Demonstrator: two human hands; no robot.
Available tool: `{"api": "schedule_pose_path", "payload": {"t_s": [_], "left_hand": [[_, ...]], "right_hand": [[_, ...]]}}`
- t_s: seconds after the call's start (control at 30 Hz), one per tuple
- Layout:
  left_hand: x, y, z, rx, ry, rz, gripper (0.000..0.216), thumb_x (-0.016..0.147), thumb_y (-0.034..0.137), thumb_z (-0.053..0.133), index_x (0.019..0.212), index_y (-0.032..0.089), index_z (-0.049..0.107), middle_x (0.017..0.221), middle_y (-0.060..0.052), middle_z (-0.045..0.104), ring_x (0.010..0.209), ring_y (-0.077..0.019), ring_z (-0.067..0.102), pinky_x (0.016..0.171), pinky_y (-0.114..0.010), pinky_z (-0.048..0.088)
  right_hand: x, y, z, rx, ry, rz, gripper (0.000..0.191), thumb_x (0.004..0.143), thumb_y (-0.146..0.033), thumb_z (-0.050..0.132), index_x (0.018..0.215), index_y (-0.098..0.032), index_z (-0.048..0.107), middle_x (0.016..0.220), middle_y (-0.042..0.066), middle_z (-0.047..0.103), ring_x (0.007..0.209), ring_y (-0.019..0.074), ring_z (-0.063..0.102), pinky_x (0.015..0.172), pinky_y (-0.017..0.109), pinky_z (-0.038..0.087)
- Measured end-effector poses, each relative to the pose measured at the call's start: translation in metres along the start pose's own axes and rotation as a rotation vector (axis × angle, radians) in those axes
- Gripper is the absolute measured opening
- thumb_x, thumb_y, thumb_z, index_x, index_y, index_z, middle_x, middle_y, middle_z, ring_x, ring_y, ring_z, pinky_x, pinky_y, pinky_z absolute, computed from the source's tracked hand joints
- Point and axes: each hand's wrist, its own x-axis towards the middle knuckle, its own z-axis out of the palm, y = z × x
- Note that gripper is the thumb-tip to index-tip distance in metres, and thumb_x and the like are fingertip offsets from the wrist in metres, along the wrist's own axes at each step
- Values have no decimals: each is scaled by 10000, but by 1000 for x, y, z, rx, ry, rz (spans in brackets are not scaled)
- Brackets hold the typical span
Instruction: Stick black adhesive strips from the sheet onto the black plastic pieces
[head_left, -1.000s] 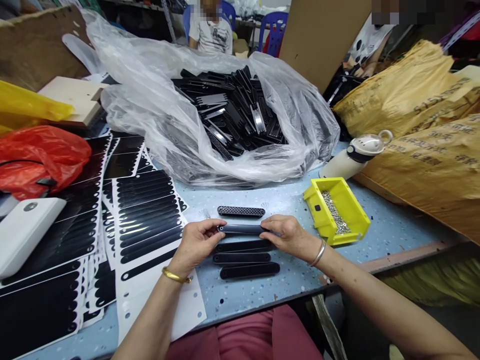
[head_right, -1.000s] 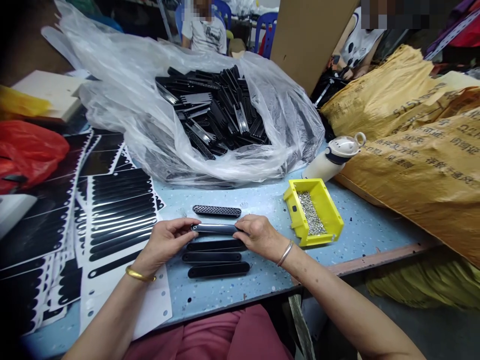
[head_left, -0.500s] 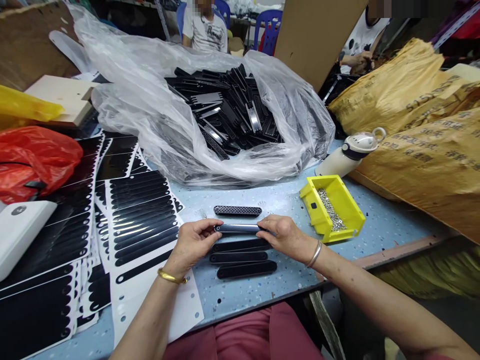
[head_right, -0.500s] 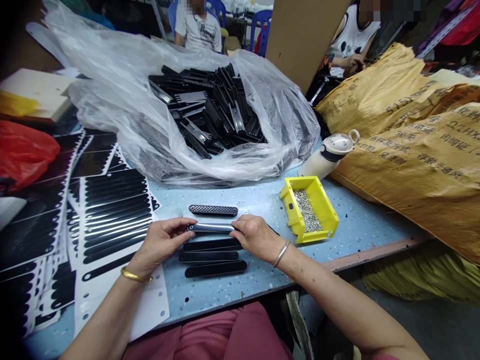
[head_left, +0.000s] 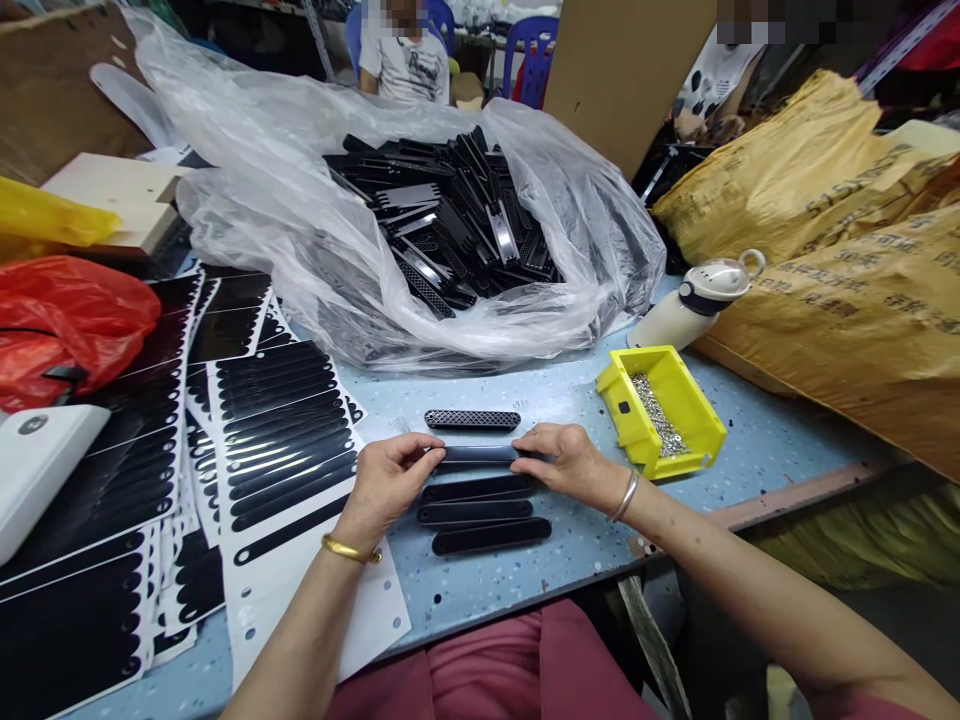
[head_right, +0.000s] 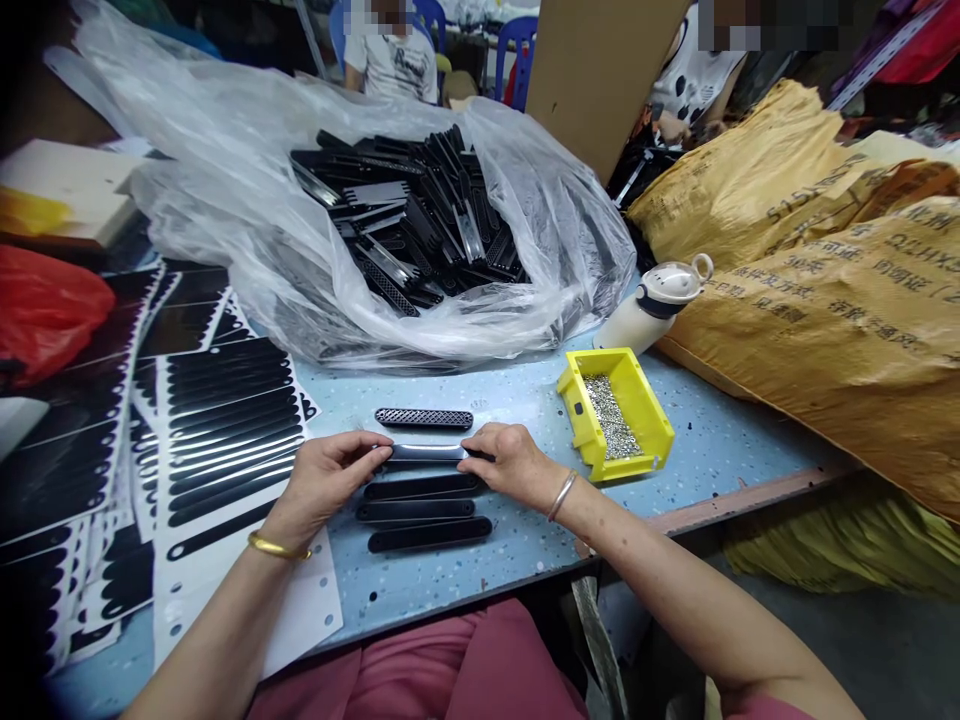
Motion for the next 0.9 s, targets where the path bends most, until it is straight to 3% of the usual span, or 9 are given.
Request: {"api": "schedule_pose_path", "payload": {"t_s": [0.4, 0.6, 0.67, 0.9], "left_hand": [[1, -5, 1, -39, 3, -50, 235, 689, 359, 712, 800, 160, 768, 583, -9, 653, 516, -104, 502, 474, -210, 372], [1, -4, 0, -35, -3, -42, 219, 691, 355, 711, 783, 164, 766, 588, -11, 660, 523, -107, 507, 482, -213, 378], [1, -3, 1, -41, -4, -48, 220, 685, 357, 714, 780, 165, 765, 586, -10, 659, 520, -108, 509, 478, -212, 377], [1, -5, 1, -51, 2, -57, 216, 683, 358, 717, 781, 171, 764, 595, -6, 656, 523, -109, 512, 476, -210, 380]], "right_hand": [[-4, 7, 1, 49, -12, -82, 296, 876, -362, 650, 1050, -138, 734, 880, 125, 740, 782, 197, 680, 711, 325, 559], [2, 8, 1, 236, 0, 221, 282, 707, -386, 804, 888, -172, 769, 731, 37, 723, 636, 153, 654, 578, 259, 521], [3, 8, 2, 248, 3, 248, 278, 685, -380, 819, 860, -169, 770, 708, 30, 716, 621, 149, 646, 565, 253, 511], [-3, 8, 1, 150, 4, 59, 263, 824, -404, 704, 985, -201, 751, 844, 66, 739, 737, 169, 682, 674, 280, 538]]}}
